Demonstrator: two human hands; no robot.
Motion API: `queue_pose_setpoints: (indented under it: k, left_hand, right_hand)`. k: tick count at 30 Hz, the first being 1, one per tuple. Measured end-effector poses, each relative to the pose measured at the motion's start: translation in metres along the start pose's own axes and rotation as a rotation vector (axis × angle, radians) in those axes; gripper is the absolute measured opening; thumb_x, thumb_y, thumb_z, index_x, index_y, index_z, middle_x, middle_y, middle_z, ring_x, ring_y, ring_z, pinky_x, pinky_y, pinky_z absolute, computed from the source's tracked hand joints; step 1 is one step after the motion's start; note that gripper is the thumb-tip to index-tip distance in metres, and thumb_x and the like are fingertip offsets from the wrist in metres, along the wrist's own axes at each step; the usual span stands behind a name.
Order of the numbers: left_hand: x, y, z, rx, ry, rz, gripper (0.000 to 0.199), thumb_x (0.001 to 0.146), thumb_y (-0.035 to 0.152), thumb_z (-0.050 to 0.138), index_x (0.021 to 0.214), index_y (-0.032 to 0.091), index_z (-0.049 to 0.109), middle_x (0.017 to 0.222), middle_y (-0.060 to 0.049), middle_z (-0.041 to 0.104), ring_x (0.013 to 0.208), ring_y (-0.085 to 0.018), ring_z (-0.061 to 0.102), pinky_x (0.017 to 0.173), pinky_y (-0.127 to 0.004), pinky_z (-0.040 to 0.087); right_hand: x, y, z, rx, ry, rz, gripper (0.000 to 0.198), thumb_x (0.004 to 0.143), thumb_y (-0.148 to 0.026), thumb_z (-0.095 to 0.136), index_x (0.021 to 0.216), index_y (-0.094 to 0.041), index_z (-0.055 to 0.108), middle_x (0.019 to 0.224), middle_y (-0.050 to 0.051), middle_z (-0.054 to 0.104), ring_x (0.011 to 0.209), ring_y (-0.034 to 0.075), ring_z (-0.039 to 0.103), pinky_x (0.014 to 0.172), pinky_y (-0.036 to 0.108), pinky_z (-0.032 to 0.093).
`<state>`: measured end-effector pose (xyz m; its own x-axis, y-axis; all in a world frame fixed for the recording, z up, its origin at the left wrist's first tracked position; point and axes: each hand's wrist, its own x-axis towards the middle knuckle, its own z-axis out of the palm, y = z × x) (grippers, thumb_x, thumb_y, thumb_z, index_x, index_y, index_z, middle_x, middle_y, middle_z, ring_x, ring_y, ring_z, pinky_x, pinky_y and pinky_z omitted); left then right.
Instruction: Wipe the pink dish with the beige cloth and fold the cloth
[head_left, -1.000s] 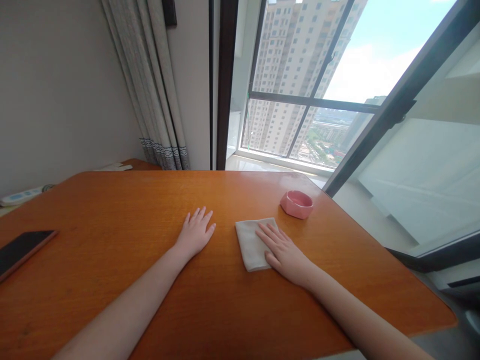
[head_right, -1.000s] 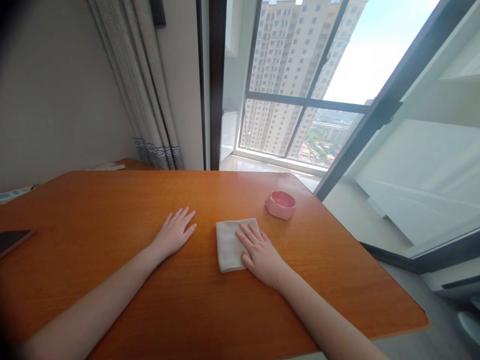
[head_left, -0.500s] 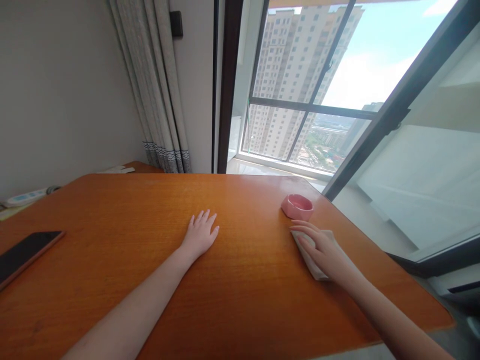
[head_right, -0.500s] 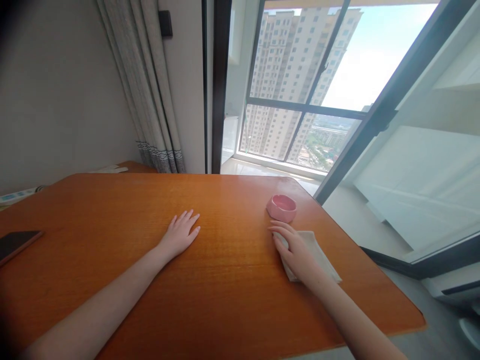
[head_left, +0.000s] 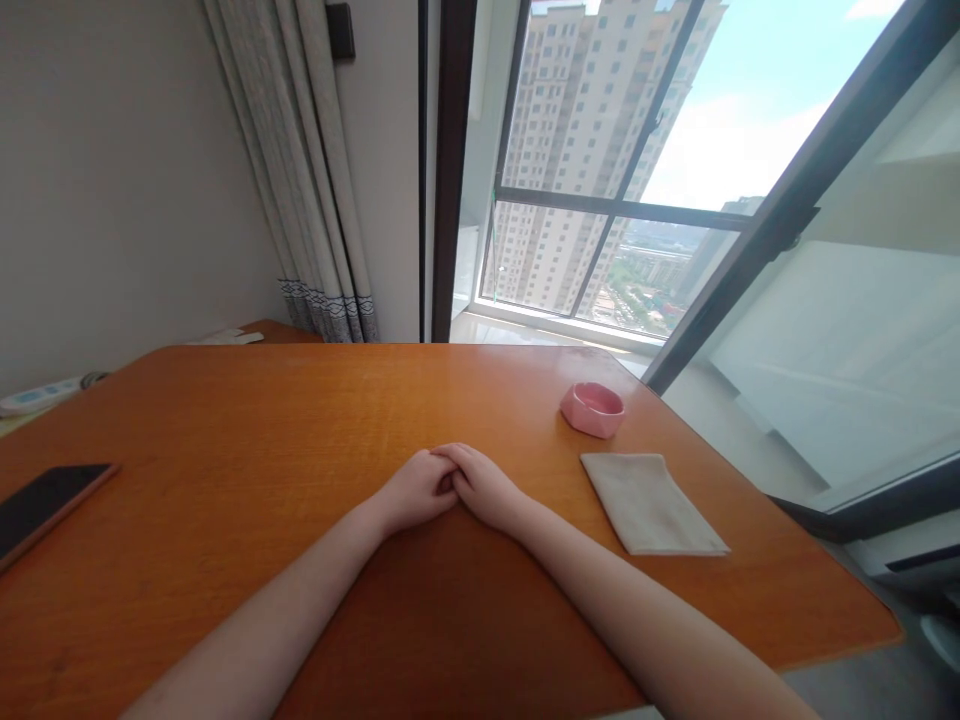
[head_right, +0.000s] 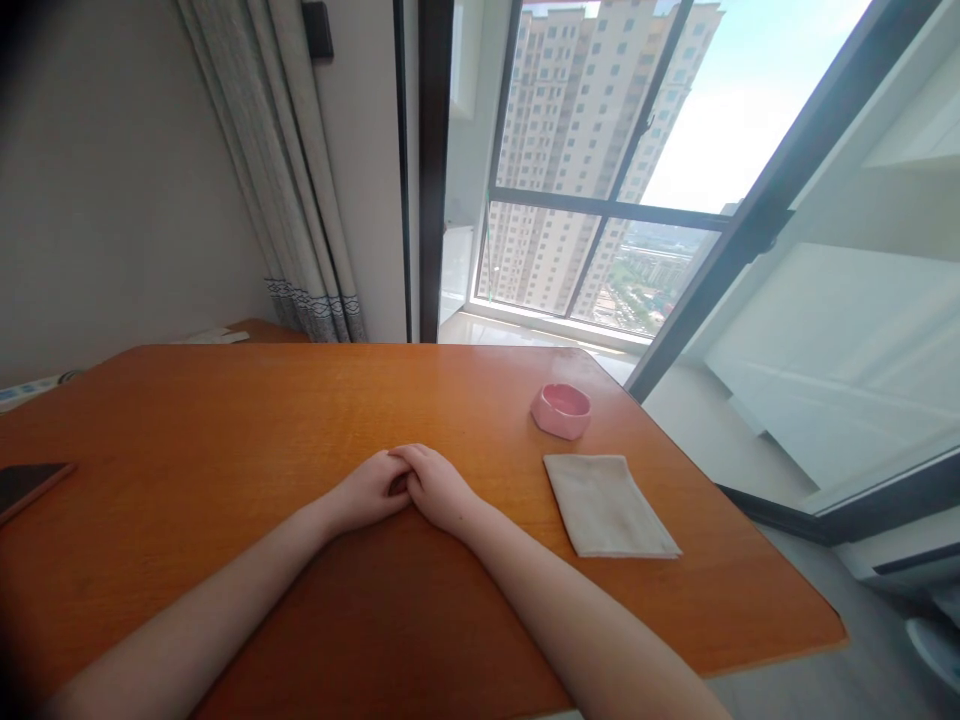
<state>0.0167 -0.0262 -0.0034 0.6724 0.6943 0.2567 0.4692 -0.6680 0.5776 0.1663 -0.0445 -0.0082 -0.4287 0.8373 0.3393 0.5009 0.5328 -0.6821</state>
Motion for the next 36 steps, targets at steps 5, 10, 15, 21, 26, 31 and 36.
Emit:
queue_pose_setpoints:
  k: [5, 10, 15, 21, 26, 31, 36]
  left_hand:
    - [0.000, -0.002, 0.003, 0.068, -0.007, 0.005, 0.006, 0.073, 0.018, 0.049, 0.073, 0.016, 0.055, 0.070, -0.002, 0.059, 0.063, -0.014, 0.050, 0.060, -0.024, 0.037]
    - [-0.001, -0.004, 0.003, 0.060, -0.017, 0.012, 0.005, 0.075, 0.018, 0.049, 0.073, 0.016, 0.053, 0.070, -0.001, 0.058, 0.063, -0.013, 0.049, 0.060, -0.024, 0.037]
    - [0.000, 0.000, 0.000, 0.011, -0.028, 0.002, 0.008, 0.074, 0.016, 0.048, 0.077, 0.016, 0.056, 0.075, -0.003, 0.061, 0.068, -0.015, 0.052, 0.065, -0.025, 0.039]
    - [-0.002, 0.000, -0.007, -0.090, -0.038, -0.087, 0.025, 0.081, 0.026, 0.048, 0.103, 0.018, 0.058, 0.072, 0.001, 0.056, 0.064, -0.013, 0.050, 0.062, -0.025, 0.038]
    - [-0.003, -0.010, -0.008, -0.169, 0.041, -0.161, 0.036, 0.084, 0.031, 0.047, 0.119, 0.020, 0.050, 0.079, 0.000, 0.057, 0.067, -0.012, 0.051, 0.066, -0.025, 0.041]
    - [-0.002, -0.008, -0.008, -0.163, 0.038, -0.163, 0.032, 0.084, 0.031, 0.047, 0.113, 0.019, 0.054, 0.080, -0.001, 0.057, 0.068, -0.013, 0.052, 0.067, -0.026, 0.042]
    - [-0.002, -0.006, -0.010, -0.147, 0.039, -0.162, 0.026, 0.084, 0.031, 0.047, 0.102, 0.018, 0.060, 0.081, -0.002, 0.059, 0.072, -0.014, 0.053, 0.070, -0.027, 0.043]
  right_hand:
    - [0.000, 0.008, -0.006, -0.045, -0.006, 0.000, 0.041, 0.077, -0.004, 0.041, 0.111, -0.013, 0.061, 0.108, 0.010, 0.066, 0.103, 0.019, 0.059, 0.096, 0.034, 0.044]
    - [0.002, 0.005, -0.004, -0.056, -0.005, 0.004, 0.042, 0.078, -0.004, 0.041, 0.112, -0.016, 0.061, 0.110, 0.008, 0.066, 0.103, 0.018, 0.059, 0.097, 0.034, 0.044]
    - [0.000, -0.001, -0.007, -0.119, -0.036, 0.001, 0.041, 0.081, -0.006, 0.041, 0.116, -0.017, 0.060, 0.112, 0.009, 0.065, 0.105, 0.018, 0.059, 0.096, 0.033, 0.044]
    - [-0.004, -0.004, -0.071, -0.492, 0.183, -0.039, 0.055, 0.086, -0.036, 0.052, 0.137, -0.021, 0.039, 0.119, 0.010, 0.060, 0.109, 0.023, 0.055, 0.096, 0.038, 0.041]
    - [-0.017, 0.026, -0.127, -0.928, 0.474, 0.515, 0.052, 0.087, -0.034, 0.048, 0.135, -0.015, 0.039, 0.125, 0.017, 0.052, 0.120, 0.032, 0.041, 0.103, 0.051, 0.026]
    - [-0.028, 0.052, -0.134, -0.916, 0.233, 0.914, 0.054, 0.081, -0.037, 0.056, 0.127, -0.011, 0.042, 0.124, 0.021, 0.048, 0.118, 0.034, 0.042, 0.089, 0.046, 0.039]
    - [-0.030, 0.065, -0.145, -0.882, 0.240, 0.920, 0.034, 0.084, -0.036, 0.052, 0.108, -0.012, 0.054, 0.111, 0.017, 0.057, 0.109, 0.030, 0.048, 0.079, 0.036, 0.043]
